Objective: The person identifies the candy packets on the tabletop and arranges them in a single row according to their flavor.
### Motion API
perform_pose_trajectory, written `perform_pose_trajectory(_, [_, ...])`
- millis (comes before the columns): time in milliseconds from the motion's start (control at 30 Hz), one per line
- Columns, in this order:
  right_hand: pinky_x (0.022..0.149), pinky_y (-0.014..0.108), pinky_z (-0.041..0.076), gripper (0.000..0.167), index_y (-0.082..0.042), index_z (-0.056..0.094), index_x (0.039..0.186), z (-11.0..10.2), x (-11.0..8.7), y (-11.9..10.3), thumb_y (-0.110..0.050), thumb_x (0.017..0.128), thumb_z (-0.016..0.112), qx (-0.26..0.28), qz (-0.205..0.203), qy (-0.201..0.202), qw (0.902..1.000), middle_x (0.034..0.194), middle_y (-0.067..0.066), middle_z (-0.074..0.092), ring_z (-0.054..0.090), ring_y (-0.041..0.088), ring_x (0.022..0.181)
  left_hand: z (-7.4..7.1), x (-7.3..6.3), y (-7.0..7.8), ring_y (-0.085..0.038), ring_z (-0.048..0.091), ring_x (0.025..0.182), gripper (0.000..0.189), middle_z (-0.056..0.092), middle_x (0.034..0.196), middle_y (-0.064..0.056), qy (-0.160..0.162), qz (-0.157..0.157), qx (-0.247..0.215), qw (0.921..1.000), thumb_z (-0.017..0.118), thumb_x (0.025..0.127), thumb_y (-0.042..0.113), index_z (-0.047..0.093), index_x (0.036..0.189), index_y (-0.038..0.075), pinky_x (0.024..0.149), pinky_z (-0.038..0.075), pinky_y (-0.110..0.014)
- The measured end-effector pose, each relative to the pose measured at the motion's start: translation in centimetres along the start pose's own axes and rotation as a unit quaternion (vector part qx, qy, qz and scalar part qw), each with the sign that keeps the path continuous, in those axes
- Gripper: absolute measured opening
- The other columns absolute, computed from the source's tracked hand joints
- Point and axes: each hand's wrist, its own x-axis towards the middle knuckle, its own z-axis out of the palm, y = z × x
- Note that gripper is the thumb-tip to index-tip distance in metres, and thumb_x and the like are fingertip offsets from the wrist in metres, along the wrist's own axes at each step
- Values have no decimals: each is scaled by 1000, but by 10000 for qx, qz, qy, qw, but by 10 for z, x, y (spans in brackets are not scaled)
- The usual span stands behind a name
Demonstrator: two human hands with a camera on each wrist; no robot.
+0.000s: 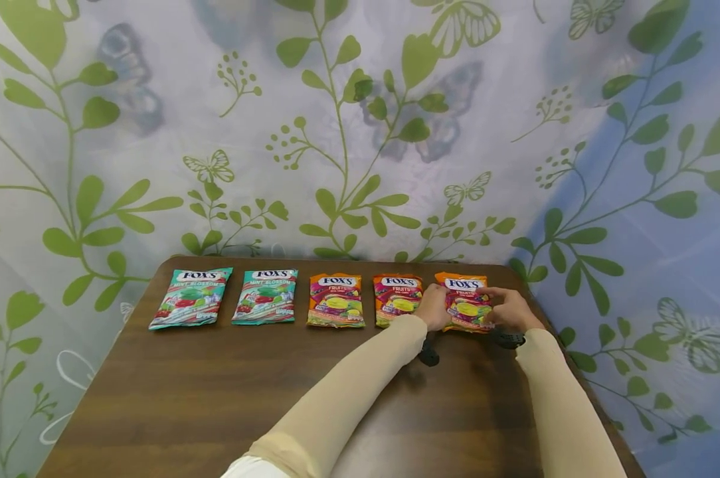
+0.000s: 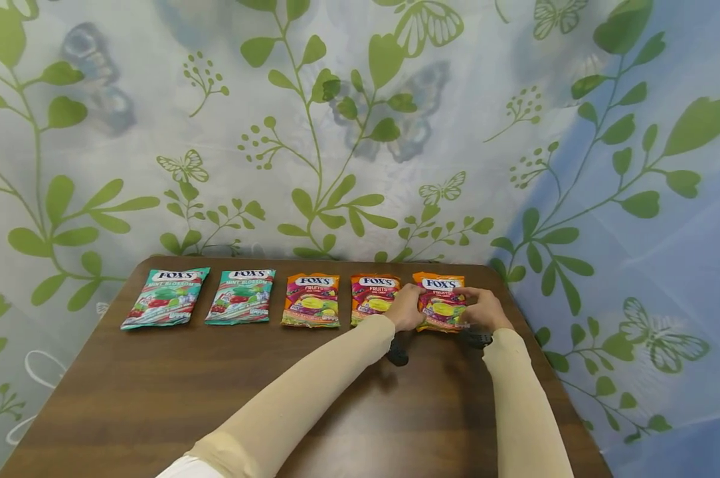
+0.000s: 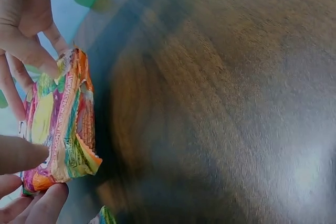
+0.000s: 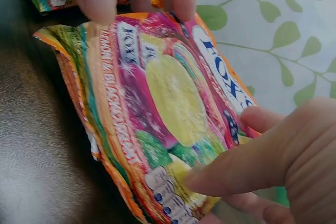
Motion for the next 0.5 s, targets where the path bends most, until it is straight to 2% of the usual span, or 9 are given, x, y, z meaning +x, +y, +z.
perform_pose_trajectory(167, [79,45,64,73,7,54,155,9,-2,1,7,85,75,83,212,137,9996,148,40,49,64,36,95,1,-4,1,-24,46,150,66,45,164,-12,-144,-29,-193,9997,82,96,8,57,158,5,124,37,-35])
perform_pose_trajectory(300, [78,44,63,74,6,53,157,13,-3,0,8,86,73,103,349,204,9991,153,38,47,62,37,96,-2,-9,4,-26,43,153,64,43,166,-14,-202,68,-250,9995,78,98,4,57,158,3,125,36,-36])
perform_pose_trajectory(500, [76,44,62,75,6,51,158,15,-3,-1,9,86,72,226,373,221,9988,152,38,46,60,37,98,-9,-18,7,-26,40,156,64,40,168,-15,-295,85,-333,9990,75,99,4,54,159,2,126,33,-36])
